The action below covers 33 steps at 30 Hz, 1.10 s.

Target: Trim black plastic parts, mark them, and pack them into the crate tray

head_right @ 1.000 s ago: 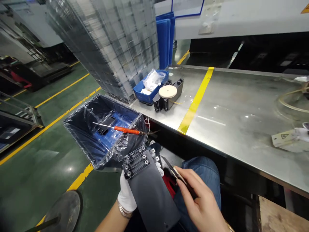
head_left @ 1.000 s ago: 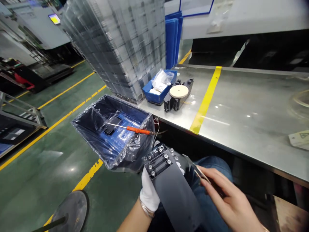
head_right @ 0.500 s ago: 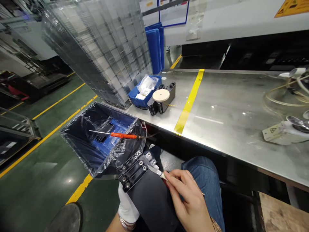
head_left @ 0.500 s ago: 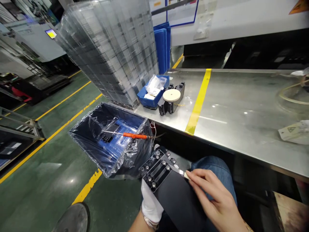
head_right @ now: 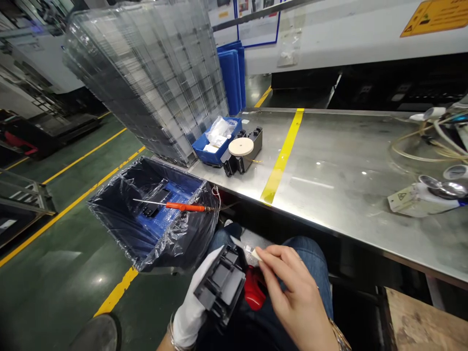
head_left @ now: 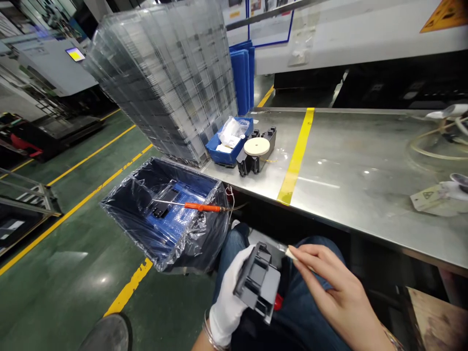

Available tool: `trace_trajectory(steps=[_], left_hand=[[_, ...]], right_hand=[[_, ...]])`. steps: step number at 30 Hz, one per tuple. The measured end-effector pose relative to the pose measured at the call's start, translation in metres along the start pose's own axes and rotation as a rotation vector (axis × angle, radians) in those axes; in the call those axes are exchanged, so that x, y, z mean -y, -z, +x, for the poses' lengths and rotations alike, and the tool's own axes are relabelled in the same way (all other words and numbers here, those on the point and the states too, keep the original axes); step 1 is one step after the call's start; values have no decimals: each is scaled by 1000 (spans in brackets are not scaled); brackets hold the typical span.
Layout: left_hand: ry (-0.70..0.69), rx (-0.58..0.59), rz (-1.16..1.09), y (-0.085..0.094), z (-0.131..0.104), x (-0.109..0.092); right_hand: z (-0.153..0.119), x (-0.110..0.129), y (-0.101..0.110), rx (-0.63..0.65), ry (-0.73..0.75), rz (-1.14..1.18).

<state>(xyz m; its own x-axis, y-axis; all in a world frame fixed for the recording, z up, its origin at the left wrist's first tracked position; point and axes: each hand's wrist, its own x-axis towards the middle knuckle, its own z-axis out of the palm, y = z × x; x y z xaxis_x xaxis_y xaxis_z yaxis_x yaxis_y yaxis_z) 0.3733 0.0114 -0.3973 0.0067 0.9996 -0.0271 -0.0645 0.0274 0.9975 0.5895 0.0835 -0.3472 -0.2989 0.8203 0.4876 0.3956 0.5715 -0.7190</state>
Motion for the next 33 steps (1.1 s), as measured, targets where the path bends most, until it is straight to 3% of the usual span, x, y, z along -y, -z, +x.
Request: trace_trajectory(steps=[2,5,10,16,20,23,28,33], left_hand=[[-103,27,244,-3,13,-24],[-230,28,427,-3,17,-37],[-264,20,436,3,13,-32],[-253,53,363,2,21,-43],[-264,96,363,7,18,-42],[-247,131,343,9,16,-44],[-148,246,292,8,18,-53],[-109,282,204,11,16,-47]], right_hand=[[-2,3,3,50,3,-11],[-1,6,8,17,-17,-84],[2,10,11,39,17,-15],[-1,11,8,100,-4,1],[-2,2,5,12,-40,-91],[2,-3,5,-12,-158,3],[14,9,4,325,-525,400],[22,21,-4,441,-557,498]])
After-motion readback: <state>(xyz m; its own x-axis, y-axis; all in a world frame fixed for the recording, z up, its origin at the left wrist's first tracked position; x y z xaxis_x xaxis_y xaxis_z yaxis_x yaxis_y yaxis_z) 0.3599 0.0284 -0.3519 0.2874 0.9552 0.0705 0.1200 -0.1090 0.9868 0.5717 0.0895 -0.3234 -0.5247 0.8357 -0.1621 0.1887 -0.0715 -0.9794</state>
